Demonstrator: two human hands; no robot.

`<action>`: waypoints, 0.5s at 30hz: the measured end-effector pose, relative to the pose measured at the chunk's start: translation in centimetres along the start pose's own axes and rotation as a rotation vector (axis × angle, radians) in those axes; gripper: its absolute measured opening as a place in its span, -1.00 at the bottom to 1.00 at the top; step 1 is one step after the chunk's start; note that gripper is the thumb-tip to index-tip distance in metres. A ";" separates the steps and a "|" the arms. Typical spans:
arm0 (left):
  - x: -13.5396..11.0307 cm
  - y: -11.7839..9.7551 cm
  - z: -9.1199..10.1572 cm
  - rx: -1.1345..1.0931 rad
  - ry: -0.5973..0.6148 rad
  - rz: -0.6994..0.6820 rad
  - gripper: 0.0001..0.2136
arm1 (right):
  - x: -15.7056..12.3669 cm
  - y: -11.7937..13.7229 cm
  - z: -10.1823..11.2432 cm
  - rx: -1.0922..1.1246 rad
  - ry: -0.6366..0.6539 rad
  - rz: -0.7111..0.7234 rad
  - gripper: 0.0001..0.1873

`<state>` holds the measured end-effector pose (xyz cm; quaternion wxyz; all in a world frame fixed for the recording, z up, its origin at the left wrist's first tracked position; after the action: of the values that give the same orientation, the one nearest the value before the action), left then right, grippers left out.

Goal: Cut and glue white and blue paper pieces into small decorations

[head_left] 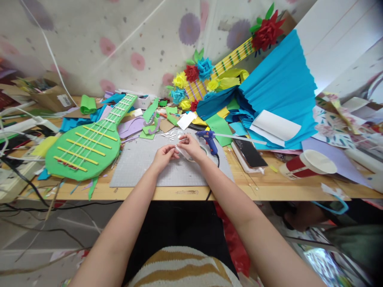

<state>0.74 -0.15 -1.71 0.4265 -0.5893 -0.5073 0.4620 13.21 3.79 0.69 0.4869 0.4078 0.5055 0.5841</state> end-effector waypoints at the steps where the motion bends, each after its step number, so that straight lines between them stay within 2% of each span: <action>1: 0.0 0.0 -0.1 0.004 -0.009 0.007 -0.84 | 0.0 -0.1 0.1 0.004 -0.007 -0.011 -0.68; 4: 0.0 0.0 -0.1 0.014 -0.067 0.006 -0.85 | 0.1 -0.5 1.2 0.016 -0.055 -0.022 -0.68; 7: 0.5 -0.1 0.5 0.044 -0.132 -0.035 -0.81 | -0.5 -0.5 3.9 -0.045 -0.144 0.035 -0.69; 10: 1.2 -0.3 2.1 0.163 -0.224 -0.077 -0.77 | -2.1 -0.3 7.1 -0.193 -0.192 0.054 -0.73; 13: 1.7 -0.4 3.9 0.365 -0.309 -0.031 -0.73 | -4.3 -0.1 9.9 -0.410 -0.206 0.014 -0.78; 15: 1.7 -0.8 4.6 0.457 -0.354 -0.080 -0.70 | -5.6 -0.2 11.7 -0.589 -0.317 -0.063 -0.74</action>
<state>-3.81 1.75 -2.12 0.4710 -0.3676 -0.4794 0.6428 25.69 0.60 2.45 0.6742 0.3194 0.2454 0.6190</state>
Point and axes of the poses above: each hand's wrist, its own x-axis towards the middle knuckle, its own z-axis out of the back of the hand, y = z × x, the point moved 4 cm from there along x, towards the middle knuckle, and after that the axes turned 2 degrees about -x, right-handed, at the moved point
